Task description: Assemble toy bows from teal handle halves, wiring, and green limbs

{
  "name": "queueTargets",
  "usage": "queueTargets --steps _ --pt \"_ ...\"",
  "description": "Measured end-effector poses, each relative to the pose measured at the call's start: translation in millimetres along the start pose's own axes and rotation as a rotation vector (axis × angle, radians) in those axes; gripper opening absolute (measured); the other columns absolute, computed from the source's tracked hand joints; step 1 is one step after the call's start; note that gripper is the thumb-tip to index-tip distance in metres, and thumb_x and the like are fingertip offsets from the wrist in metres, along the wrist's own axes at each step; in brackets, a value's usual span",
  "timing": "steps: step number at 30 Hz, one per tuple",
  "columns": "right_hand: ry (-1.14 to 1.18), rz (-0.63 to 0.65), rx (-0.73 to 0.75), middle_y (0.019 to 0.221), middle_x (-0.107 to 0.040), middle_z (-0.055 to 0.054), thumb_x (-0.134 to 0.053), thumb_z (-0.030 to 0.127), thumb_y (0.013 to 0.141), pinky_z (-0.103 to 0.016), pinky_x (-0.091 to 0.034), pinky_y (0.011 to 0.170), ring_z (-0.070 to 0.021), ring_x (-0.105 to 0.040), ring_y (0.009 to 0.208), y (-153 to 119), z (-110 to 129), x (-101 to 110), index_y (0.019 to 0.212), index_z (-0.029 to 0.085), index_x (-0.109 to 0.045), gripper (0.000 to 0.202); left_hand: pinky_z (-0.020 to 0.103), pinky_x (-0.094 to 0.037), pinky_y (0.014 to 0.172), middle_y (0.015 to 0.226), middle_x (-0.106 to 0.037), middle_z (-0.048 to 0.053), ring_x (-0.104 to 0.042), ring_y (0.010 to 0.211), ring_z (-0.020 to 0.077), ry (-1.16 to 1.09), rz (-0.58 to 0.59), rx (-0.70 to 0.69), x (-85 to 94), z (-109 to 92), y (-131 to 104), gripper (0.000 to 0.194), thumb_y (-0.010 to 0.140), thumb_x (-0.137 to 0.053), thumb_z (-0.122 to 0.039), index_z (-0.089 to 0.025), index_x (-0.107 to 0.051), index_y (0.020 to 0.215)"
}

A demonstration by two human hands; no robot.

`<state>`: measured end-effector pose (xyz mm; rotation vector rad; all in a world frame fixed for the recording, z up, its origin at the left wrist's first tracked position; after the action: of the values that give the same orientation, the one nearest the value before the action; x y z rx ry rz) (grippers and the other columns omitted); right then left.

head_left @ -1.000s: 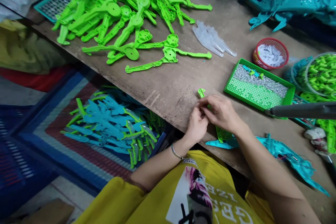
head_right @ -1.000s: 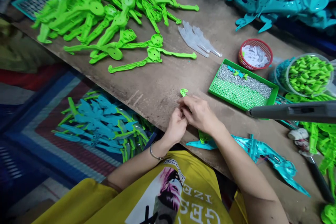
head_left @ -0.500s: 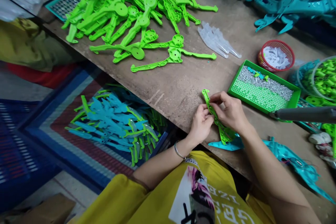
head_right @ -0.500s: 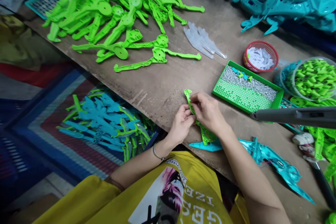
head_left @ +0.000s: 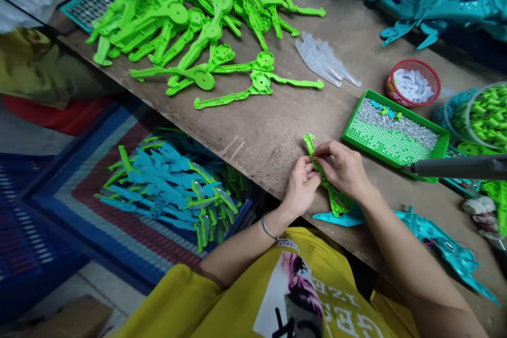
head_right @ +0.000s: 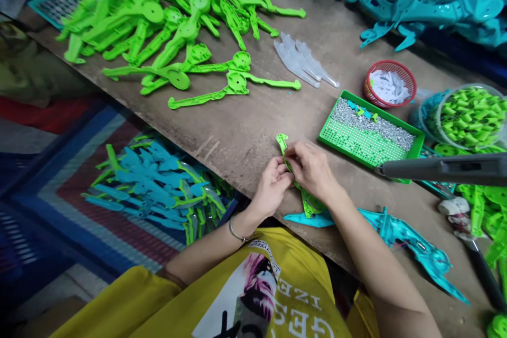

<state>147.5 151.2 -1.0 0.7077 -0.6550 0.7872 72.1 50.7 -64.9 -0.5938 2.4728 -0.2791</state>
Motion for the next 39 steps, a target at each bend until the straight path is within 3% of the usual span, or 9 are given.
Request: queueTargets --steps 6,11,14,17,20,22,31,35,39 --pt "-0.247 0.092 0.093 0.093 -0.075 -0.010 -0.048 0.013 0.096 -0.035 -0.053 0.075 -0.0230 -0.069 0.085 -18 9 1 0.131 0.014 -0.055 0.036 0.025 -0.051 0.084 0.103 -0.071 0.005 -0.068 0.097 0.0151 -0.003 -0.016 -0.003 0.0 2 0 0.034 0.079 -0.060 -0.010 -0.018 -0.054 0.111" --pt "-0.438 0.111 0.130 0.105 -0.075 -0.016 -0.042 0.010 0.095 -0.041 -0.051 0.089 -0.0271 -0.068 0.102 -28 25 -7 0.130 0.009 -0.058 0.038 0.031 -0.050 0.096 0.104 -0.072 0.005 -0.068 0.103 0.0163 -0.002 -0.050 -0.029 -1.7 -2 -2 0.027 0.081 -0.064 -0.012 -0.018 -0.054 0.105" --pt "-0.308 0.103 0.000 0.106 -0.076 -0.016 -0.042 0.013 0.097 -0.043 -0.052 0.094 -0.0271 -0.070 0.106 -27 23 -7 0.126 0.012 -0.061 0.034 0.029 -0.052 0.090 0.100 -0.072 0.004 -0.069 0.097 0.0153 -0.003 -0.051 -0.030 -2.1 -3 -2 0.026 0.081 -0.066 -0.015 -0.018 -0.053 0.103" --pt "0.037 0.100 -0.218 0.112 -0.077 -0.011 -0.045 0.021 0.100 -0.041 -0.056 0.091 -0.0233 -0.072 0.105 -26 13 1 0.136 0.018 -0.054 0.036 0.026 -0.052 0.080 0.101 -0.073 0.005 -0.070 0.089 0.0141 -0.018 -0.003 -0.001 -3.3 -4 -2 0.030 0.081 -0.067 -0.017 -0.018 -0.052 0.108" --pt "0.319 0.036 -0.355 0.125 -0.074 -0.008 -0.045 0.026 0.102 -0.039 -0.059 0.090 -0.0199 -0.072 0.110 -29 6 10 0.145 0.023 -0.044 0.043 0.029 -0.054 0.084 0.107 -0.072 0.006 -0.071 0.090 0.0148 -0.051 0.031 0.030 -5.0 -5 -2 0.035 0.080 -0.069 -0.018 -0.018 -0.051 0.110" --pt "0.350 -0.028 -0.400 0.127 -0.072 -0.009 -0.045 0.027 0.102 -0.038 -0.061 0.087 -0.0195 -0.073 0.108 -33 3 15 0.141 0.023 -0.047 0.040 0.033 -0.055 0.089 0.110 -0.072 0.006 -0.072 0.091 0.0158 -0.069 0.027 0.056 -5.6 -6 -2 0.036 0.079 -0.071 -0.019 -0.019 -0.050 0.108" --pt "-0.076 -0.084 -0.378 0.098 -0.077 -0.006 -0.050 0.024 0.100 -0.033 -0.053 0.079 -0.0197 -0.072 0.089 -75 36 41 0.105 0.020 -0.068 0.019 0.036 -0.057 0.087 0.115 -0.072 0.008 -0.075 0.094 0.0200 -0.082 0.014 0.144 -5.5 -11 -5 0.037 0.079 -0.076 -0.021 -0.019 -0.048 0.104" --pt "-0.288 -0.045 -0.377 0.091 -0.071 -0.008 -0.058 0.034 0.097 -0.037 -0.044 0.074 -0.0239 -0.064 0.084 -96 58 25 0.107 0.018 -0.067 0.021 0.036 -0.058 0.087 0.116 -0.071 0.008 -0.073 0.099 0.0199 -0.103 0.011 0.155 -8.4 -13 -8 0.037 0.081 -0.073 -0.021 -0.020 -0.048 0.108" --pt "-0.439 -0.065 -0.386 0.087 -0.067 -0.007 -0.058 0.024 0.096 -0.037 -0.037 0.073 -0.0242 -0.055 0.082 -109 63 8 0.103 0.017 -0.064 0.012 0.038 -0.059 0.090 0.121 -0.068 0.007 -0.071 0.108 0.0219 -0.077 0.029 0.125 -10.0 -12 -10 0.052 0.074 -0.080 -0.019 -0.022 -0.046 0.114"
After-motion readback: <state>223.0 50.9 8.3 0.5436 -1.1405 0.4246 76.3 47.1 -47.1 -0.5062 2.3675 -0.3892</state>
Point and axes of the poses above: each hand's wrist, its own y-axis towards the middle knuckle, its own x-axis out of the back of the hand, z = x × y, the point moved 2 cm from there along y, towards the middle knuckle
